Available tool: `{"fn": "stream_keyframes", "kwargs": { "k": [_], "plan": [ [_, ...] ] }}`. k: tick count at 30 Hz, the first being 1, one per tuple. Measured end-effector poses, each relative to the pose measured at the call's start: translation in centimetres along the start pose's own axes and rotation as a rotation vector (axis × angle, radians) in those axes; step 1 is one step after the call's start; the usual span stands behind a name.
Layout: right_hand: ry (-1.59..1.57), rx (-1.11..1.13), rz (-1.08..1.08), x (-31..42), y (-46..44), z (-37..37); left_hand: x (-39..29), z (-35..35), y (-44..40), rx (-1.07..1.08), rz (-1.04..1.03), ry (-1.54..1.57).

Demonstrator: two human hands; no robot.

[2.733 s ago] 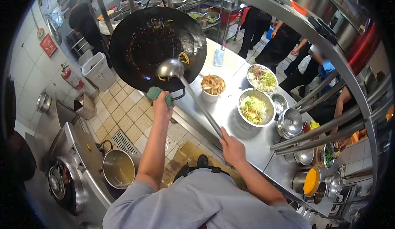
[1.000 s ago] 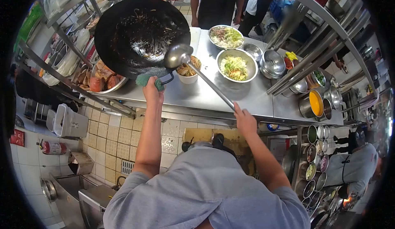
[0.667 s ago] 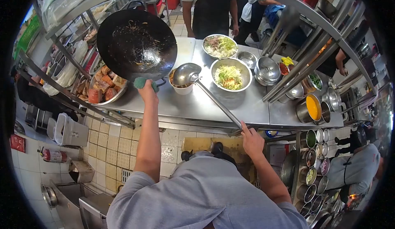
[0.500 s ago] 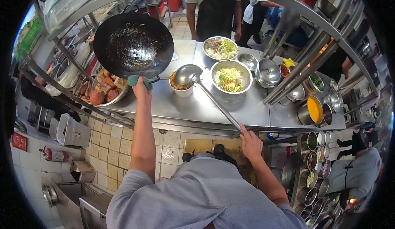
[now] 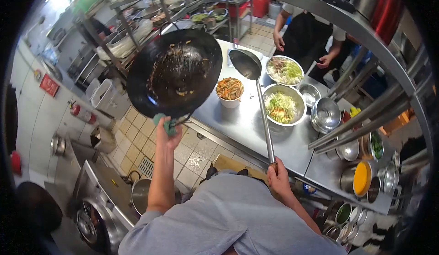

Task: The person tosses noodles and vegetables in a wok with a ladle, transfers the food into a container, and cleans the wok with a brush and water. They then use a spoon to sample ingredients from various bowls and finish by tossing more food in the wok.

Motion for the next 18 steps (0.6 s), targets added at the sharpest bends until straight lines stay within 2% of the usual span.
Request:
{"fn": "stream_keyframes", "kwargs": {
  "k": [5, 9, 11, 12, 14, 16, 17, 18],
  "plan": [
    [-0.057, -0.011, -0.18, 1.9, -6.7, 3.2, 4.6, 7.1, 11.1, -0.178, -0.042, 0.157],
    [-0.237, 0.02, -0.219, 0.4, -12.9, 4.4, 8.3, 10.5, 20.5, -0.196, -0.068, 0.26],
    [-0.283, 0.058, -0.224, 0.8, -12.5, 4.2, 9.6, 12.5, 25.1, -0.356, -0.187, 0.288],
    [-0.225, 0.139, -0.215, 1.1, -11.1, 3.9, 10.7, 13.9, 27.6, -0.36, -0.207, 0.302],
    [-0.165, 0.243, -0.189, 2.3, -8.5, 2.8, 12.2, 15.7, 31.6, -0.214, -0.275, 0.441],
    [-0.353, 0.492, -0.297, 3.2, -4.2, -0.8, 13.9, 16.5, 35.9, -0.171, -0.314, 0.528],
    [-0.368, 0.549, -0.35, 3.7, -2.2, -2.4, 15.0, 17.1, 38.9, -0.126, -0.357, 0.61],
    [-0.391, 0.68, -0.365, 4.2, -0.4, -4.5, 16.0, 18.1, 42.0, -0.189, -0.421, 0.629]
  ]
}}
Point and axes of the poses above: each hand's wrist, its own y-axis away from the middle knuckle, its own z-axis out of the back of the hand, x = y × z, the point moved 8 cm from there along -y, towards the middle knuckle, and after that the axes turned 4 degrees about z, right-handed, at the moved point
